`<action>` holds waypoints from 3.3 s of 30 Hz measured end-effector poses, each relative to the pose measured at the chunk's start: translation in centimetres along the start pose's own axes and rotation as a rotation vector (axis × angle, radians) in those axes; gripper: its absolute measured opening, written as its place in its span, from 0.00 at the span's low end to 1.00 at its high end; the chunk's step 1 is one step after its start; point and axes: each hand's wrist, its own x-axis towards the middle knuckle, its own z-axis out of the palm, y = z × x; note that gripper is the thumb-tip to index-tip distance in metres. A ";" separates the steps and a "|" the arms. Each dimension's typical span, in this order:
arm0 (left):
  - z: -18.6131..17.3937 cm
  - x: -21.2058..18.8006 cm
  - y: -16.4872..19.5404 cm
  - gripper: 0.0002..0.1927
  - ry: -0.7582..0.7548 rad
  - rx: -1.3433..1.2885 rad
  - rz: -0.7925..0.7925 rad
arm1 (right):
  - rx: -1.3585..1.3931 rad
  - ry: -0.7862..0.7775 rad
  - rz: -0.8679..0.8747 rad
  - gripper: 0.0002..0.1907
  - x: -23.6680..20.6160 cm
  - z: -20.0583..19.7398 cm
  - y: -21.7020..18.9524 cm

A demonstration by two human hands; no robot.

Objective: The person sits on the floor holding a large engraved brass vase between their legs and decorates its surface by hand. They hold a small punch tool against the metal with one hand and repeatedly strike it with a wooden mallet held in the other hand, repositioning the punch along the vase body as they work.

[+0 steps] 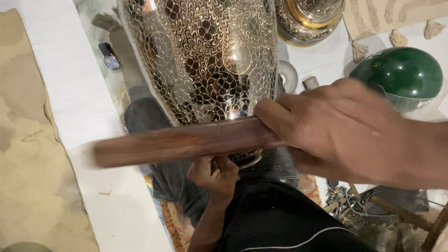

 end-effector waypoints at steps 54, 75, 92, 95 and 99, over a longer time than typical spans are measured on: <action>-0.6 1.9 1.6 0.11 -0.115 -0.054 0.012 | -0.065 -0.098 0.083 0.18 0.7 -0.8 0.2; -1.0 3.1 1.4 0.09 -0.212 -0.100 0.082 | 0.152 0.151 0.048 0.22 0.4 3.1 2.6; -1.1 3.3 1.6 0.09 -0.214 -0.079 0.173 | 0.108 0.151 0.046 0.17 -0.3 4.8 3.2; -1.1 3.3 1.6 0.12 -0.188 -0.046 0.127 | 0.328 0.203 0.002 0.18 -0.2 4.8 3.0; -1.3 3.1 1.5 0.12 -0.239 -0.019 0.118 | 0.161 0.133 0.033 0.20 0.0 4.5 2.8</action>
